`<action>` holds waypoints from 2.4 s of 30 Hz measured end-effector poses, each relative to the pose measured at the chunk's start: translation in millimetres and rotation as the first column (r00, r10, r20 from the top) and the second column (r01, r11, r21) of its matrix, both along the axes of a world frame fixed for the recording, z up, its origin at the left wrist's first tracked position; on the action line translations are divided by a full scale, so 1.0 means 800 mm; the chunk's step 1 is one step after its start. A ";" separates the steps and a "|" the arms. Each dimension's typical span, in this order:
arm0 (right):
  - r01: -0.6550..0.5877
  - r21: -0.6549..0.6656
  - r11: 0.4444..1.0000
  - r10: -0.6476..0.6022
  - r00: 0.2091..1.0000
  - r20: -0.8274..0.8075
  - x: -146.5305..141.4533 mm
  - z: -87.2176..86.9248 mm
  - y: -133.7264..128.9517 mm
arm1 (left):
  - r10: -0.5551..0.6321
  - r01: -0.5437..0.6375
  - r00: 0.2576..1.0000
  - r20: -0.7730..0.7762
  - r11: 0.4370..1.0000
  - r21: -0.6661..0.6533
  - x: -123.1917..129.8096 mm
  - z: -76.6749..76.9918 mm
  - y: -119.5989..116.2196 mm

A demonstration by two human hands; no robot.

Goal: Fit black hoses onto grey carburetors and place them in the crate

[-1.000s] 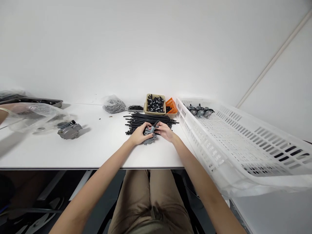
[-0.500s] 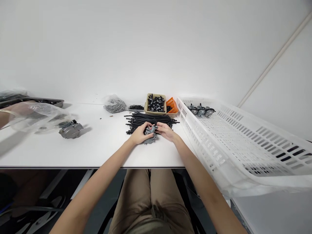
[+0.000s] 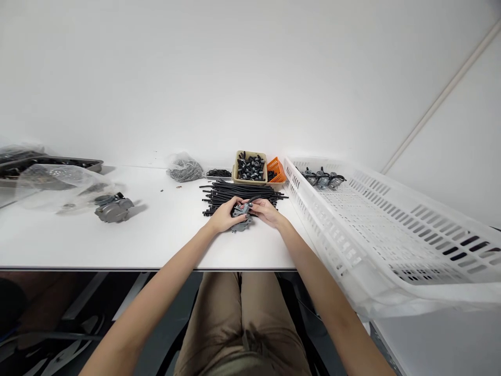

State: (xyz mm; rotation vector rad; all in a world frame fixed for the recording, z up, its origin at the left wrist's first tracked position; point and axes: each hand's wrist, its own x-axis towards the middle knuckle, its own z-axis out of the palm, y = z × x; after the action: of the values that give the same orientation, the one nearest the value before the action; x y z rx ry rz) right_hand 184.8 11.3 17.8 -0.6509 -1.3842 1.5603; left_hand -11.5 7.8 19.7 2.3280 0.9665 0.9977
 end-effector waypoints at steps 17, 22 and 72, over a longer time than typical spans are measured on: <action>-0.028 0.039 0.999 0.026 0.998 0.051 0.002 0.003 -0.002 | -0.001 0.001 1.000 -0.018 1.000 -0.005 -0.001 -0.001 0.000; 0.006 -0.011 1.000 -0.007 0.999 -0.034 0.007 -0.004 0.000 | 0.000 0.000 1.000 -0.016 1.000 0.003 -0.001 0.000 0.000; 0.060 0.206 0.977 -0.079 0.993 0.085 -0.008 0.002 -0.007 | 0.031 -0.031 0.999 -0.013 1.000 0.004 0.000 0.000 -0.003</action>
State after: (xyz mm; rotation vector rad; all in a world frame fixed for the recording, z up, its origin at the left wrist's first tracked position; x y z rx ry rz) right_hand 178.5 6.0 19.1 -0.6461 -1.5500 1.3259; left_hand -11.8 5.4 20.0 2.3322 1.0099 0.9979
